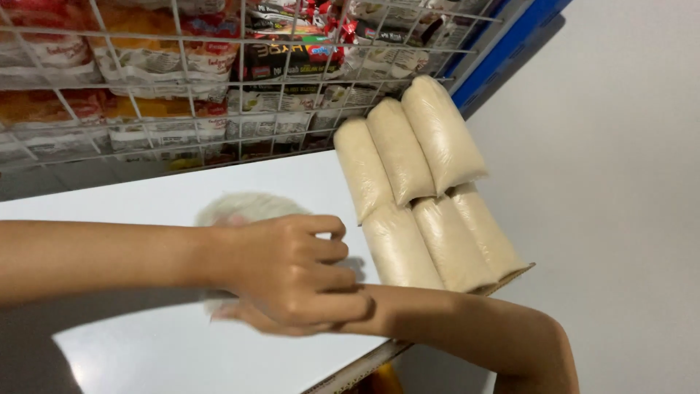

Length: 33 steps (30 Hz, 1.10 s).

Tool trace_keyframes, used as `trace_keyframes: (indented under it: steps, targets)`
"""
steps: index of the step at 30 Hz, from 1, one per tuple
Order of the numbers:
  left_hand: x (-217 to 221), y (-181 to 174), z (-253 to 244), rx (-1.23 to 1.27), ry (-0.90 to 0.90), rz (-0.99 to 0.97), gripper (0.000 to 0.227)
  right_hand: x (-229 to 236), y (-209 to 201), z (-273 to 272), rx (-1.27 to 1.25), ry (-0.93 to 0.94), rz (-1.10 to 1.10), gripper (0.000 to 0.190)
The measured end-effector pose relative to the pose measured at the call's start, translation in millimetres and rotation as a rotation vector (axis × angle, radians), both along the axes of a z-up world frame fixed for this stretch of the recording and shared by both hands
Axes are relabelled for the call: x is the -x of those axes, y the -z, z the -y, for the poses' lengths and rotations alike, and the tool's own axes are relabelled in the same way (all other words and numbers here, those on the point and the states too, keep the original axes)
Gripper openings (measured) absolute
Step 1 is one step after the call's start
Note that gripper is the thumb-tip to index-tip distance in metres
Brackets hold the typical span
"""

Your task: Cleaning and stacking plastic bags filled with rice using a cloth in a storage area.

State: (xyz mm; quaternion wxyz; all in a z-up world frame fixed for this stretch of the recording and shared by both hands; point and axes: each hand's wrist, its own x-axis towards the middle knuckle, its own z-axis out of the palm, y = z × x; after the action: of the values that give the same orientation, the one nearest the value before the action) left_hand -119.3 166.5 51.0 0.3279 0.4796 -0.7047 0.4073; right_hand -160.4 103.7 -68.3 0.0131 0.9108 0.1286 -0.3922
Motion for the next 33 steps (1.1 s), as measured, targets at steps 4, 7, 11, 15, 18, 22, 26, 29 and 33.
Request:
trace_keyframes:
  steps: [4,7,11,15,18,22,26,29,33]
  targets:
    - [11.0,-7.2,6.1,-0.077,0.139,0.127,0.024,21.9,-0.4,11.1,0.195,0.051,-0.400,0.132]
    - [-3.3,1.8,6.8,-0.134,0.060,0.147,0.030,45.6,-53.2,70.5,-0.833,-0.598,0.254,0.063]
    - [-36.2,29.9,9.0,-0.329,-0.266,0.207,0.024,40.4,-97.6,114.5,-0.246,-0.291,0.164,0.063]
    - [-69.9,57.3,27.6,-0.377,-0.405,0.465,0.034,47.5,-65.8,144.7,-0.155,-0.334,0.385,0.065]
    - [-83.1,65.4,46.6,-0.457,-0.226,0.404,0.053,50.5,-67.0,143.3,-0.186,-0.401,0.453,0.066]
    - [-88.2,69.2,57.0,-0.464,-0.174,0.375,0.054,65.9,-100.1,128.0,-0.390,-0.397,0.265,0.070]
    - [-87.0,69.1,57.9,-0.493,-0.164,0.349,0.055,72.8,-123.4,162.2,-0.782,-0.456,0.680,0.047]
    - [-65.0,69.2,55.9,-0.393,-0.161,0.270,0.048,58.3,-119.1,246.3,-0.833,0.050,1.164,0.045]
    - [-42.1,78.3,58.0,-0.344,-0.080,0.182,0.049,29.7,-106.5,347.5,-0.498,0.747,1.156,0.044]
